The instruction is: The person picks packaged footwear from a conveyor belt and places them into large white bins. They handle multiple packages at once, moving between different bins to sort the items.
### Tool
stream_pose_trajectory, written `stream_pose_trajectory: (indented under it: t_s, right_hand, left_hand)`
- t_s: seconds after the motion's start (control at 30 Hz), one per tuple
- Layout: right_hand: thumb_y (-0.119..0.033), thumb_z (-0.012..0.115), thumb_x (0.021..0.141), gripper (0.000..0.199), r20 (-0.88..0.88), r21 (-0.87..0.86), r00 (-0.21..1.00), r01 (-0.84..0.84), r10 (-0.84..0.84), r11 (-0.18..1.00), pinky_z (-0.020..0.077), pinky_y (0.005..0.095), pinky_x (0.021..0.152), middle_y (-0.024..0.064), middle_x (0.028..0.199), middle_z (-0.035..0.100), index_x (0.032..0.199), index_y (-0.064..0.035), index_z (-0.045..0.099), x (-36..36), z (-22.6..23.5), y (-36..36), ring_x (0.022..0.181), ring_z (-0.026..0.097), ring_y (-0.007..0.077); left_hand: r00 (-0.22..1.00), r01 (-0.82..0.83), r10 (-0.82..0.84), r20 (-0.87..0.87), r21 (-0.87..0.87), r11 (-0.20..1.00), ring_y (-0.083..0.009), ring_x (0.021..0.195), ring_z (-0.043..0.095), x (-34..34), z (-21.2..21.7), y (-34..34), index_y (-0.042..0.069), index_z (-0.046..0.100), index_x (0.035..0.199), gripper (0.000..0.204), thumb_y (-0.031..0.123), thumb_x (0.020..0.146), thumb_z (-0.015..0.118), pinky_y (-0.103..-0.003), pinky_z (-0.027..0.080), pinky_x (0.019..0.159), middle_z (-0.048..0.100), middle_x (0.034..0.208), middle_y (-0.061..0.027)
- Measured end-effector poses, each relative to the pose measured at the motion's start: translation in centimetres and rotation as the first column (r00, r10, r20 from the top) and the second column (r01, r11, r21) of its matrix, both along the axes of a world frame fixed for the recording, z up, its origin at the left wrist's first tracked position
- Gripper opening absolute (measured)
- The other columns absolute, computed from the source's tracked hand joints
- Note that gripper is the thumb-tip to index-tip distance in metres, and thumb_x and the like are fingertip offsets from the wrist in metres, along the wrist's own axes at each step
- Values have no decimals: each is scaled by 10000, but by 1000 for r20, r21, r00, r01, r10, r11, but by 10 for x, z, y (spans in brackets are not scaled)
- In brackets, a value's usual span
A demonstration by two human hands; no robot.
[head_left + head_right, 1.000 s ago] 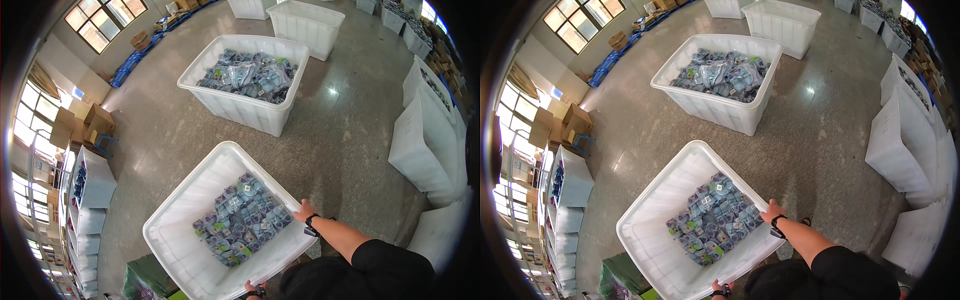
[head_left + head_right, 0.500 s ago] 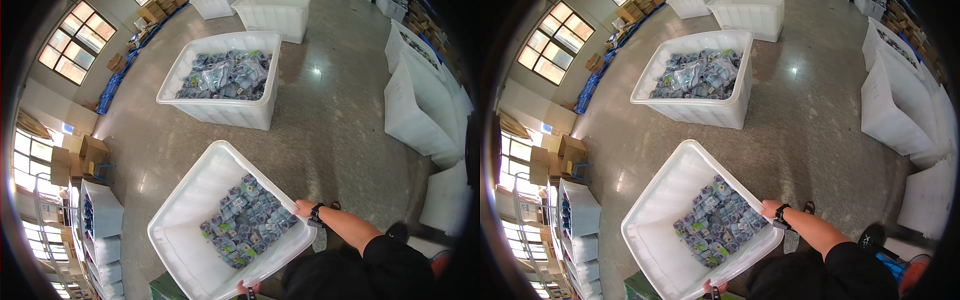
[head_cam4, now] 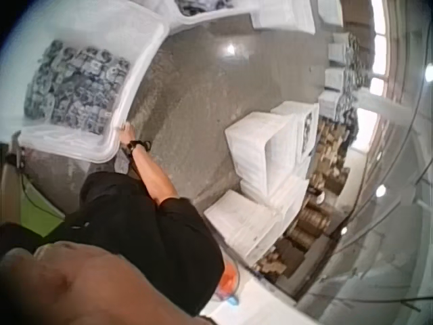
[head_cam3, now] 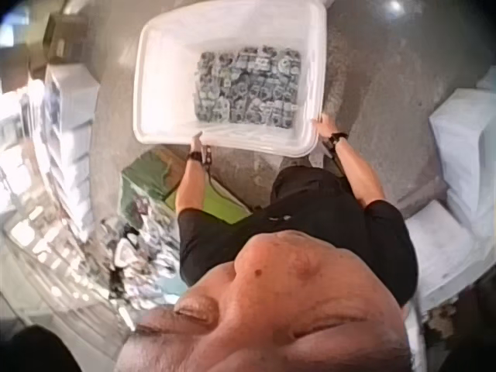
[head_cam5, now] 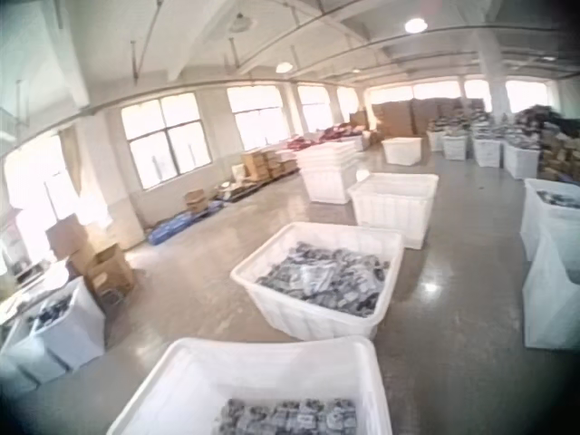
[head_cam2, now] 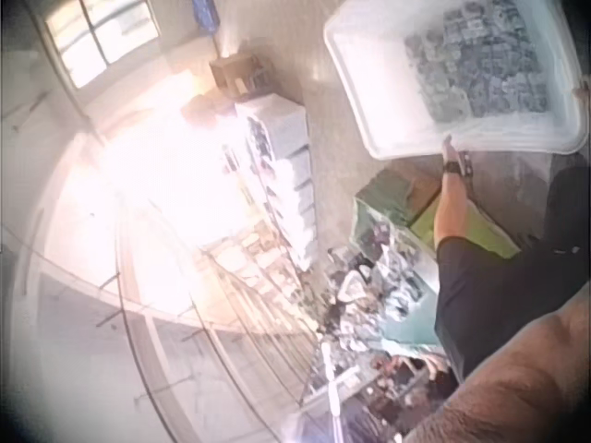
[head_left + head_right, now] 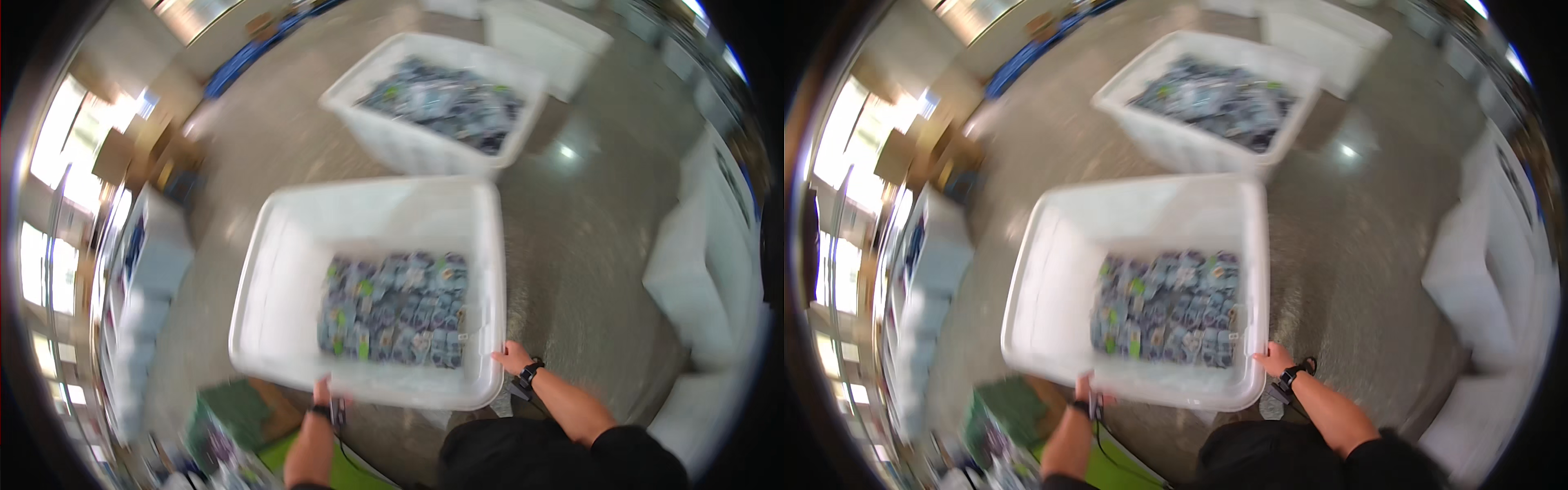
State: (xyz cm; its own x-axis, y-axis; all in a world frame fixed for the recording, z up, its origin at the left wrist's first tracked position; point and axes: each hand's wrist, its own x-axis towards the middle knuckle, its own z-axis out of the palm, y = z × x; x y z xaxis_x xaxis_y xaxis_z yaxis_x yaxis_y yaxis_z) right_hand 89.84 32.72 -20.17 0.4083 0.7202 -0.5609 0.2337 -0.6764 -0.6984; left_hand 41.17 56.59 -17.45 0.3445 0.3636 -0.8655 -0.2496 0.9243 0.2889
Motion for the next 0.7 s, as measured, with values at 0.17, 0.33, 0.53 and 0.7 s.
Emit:
stream_pose_trajectory:
  t_s: [0.17,0.33,0.53,0.7]
  right_hand:
    - [-217,661,894,292,-270,6,932,250,-240,968,502,312,535,102,822,672,1012,49,642,37,50,-20,598,613,171]
    - [-258,665,923,509,-703,-126,610,402,-367,907,534,325,762,136,1197,614,1297,28,473,-8,85,34,1049,620,192]
    - [-238,601,970,479,-529,334,808,-83,260,939,509,292,864,107,1155,652,1352,9,453,34,192,104,1048,635,171]
    - [-234,603,969,431,-340,246,937,5,82,969,536,284,763,80,1044,668,1307,12,499,104,185,36,920,653,149]
  left_hand:
    - [967,63,-8,-254,210,976,-288,873,609,91,63,39,116,555,1185,564,579,868,501,-537,506,674,641,1022,-91]
    - [680,-697,710,186,467,544,-346,1350,423,138,47,26,46,286,1486,673,390,964,535,-480,446,1029,451,1438,-191]
    - [976,-194,217,0,449,872,-330,1074,651,160,2,-123,-1,461,1374,486,231,968,592,-405,561,849,626,1245,-185]
    - [980,-106,122,-157,105,989,-333,1083,640,136,-50,-210,-9,414,1396,520,226,965,585,-404,558,812,591,1297,-202]
